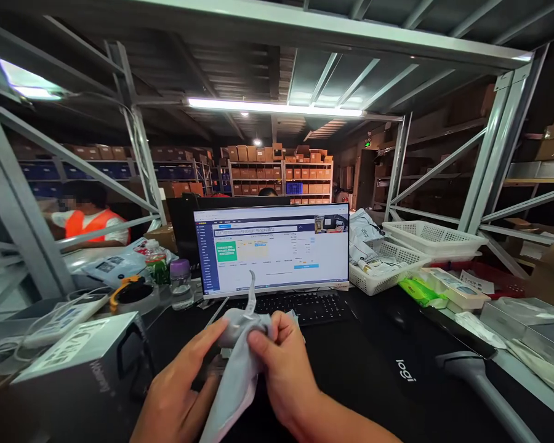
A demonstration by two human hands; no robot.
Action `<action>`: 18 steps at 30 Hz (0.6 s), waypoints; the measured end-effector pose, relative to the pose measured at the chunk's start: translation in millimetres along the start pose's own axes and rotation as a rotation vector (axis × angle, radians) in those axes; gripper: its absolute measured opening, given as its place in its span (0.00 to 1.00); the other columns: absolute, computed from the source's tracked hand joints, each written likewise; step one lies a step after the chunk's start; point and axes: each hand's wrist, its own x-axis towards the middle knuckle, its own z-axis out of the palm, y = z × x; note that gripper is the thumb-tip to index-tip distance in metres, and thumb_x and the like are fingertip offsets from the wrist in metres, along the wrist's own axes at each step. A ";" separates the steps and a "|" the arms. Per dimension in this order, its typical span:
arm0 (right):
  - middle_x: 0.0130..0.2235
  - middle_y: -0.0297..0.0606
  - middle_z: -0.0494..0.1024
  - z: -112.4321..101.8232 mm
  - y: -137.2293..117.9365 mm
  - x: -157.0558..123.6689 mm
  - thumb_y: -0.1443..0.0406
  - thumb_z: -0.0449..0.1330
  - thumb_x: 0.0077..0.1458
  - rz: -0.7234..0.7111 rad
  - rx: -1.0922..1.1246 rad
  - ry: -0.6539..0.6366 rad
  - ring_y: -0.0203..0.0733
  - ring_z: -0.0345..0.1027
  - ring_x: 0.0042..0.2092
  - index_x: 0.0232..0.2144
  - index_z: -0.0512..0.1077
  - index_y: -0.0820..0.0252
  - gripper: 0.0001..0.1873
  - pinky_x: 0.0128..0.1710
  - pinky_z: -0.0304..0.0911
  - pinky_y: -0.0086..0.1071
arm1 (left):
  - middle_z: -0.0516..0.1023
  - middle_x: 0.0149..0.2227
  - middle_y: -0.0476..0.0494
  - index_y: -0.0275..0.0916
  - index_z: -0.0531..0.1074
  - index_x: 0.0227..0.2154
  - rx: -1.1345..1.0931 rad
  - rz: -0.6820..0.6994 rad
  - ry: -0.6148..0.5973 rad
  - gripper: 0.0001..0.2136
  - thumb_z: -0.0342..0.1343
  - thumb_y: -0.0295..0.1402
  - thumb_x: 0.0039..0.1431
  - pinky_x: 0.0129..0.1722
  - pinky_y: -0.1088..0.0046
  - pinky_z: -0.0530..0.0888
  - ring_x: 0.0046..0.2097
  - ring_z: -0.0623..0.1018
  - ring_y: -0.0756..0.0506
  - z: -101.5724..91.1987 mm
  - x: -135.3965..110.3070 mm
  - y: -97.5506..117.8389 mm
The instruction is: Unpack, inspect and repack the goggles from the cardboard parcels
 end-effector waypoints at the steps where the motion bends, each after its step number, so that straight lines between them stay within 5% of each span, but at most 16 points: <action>1: 0.21 0.24 0.61 2.3 4.4 -3.1 0.56 0.79 0.30 -0.035 -0.067 -0.005 0.29 0.49 0.25 0.20 0.54 0.57 0.35 0.25 0.48 0.24 | 0.75 0.60 0.44 0.48 0.58 0.66 -0.007 -0.045 0.025 0.26 0.52 0.32 0.65 0.57 0.73 0.73 0.57 0.77 0.45 1.4 -1.5 1.0; 8: 0.17 0.23 0.62 6.9 5.9 -9.4 0.62 0.81 0.23 0.067 -0.103 -0.044 0.27 0.50 0.22 0.16 0.53 0.58 0.36 0.22 0.46 0.24 | 0.78 0.57 0.46 0.50 0.60 0.65 0.004 -0.114 -0.002 0.25 0.53 0.35 0.65 0.49 0.78 0.77 0.52 0.81 0.45 5.2 -5.1 -4.1; 14: 0.18 0.23 0.66 -10.5 -27.5 7.9 0.66 0.81 0.20 0.220 0.058 -0.051 0.28 0.56 0.21 0.18 0.52 0.57 0.38 0.23 0.51 0.23 | 0.77 0.57 0.47 0.51 0.62 0.63 -0.079 0.038 -0.092 0.23 0.52 0.33 0.66 0.55 0.78 0.73 0.56 0.78 0.47 -0.7 3.8 -3.3; 18: 0.20 0.24 0.67 -12.1 -30.8 10.1 0.62 0.81 0.22 0.198 0.058 -0.027 0.29 0.59 0.23 0.19 0.54 0.58 0.36 0.26 0.55 0.24 | 0.77 0.57 0.46 0.51 0.63 0.63 -0.079 0.048 -0.123 0.23 0.51 0.32 0.66 0.55 0.75 0.74 0.56 0.78 0.46 -4.9 5.1 -2.4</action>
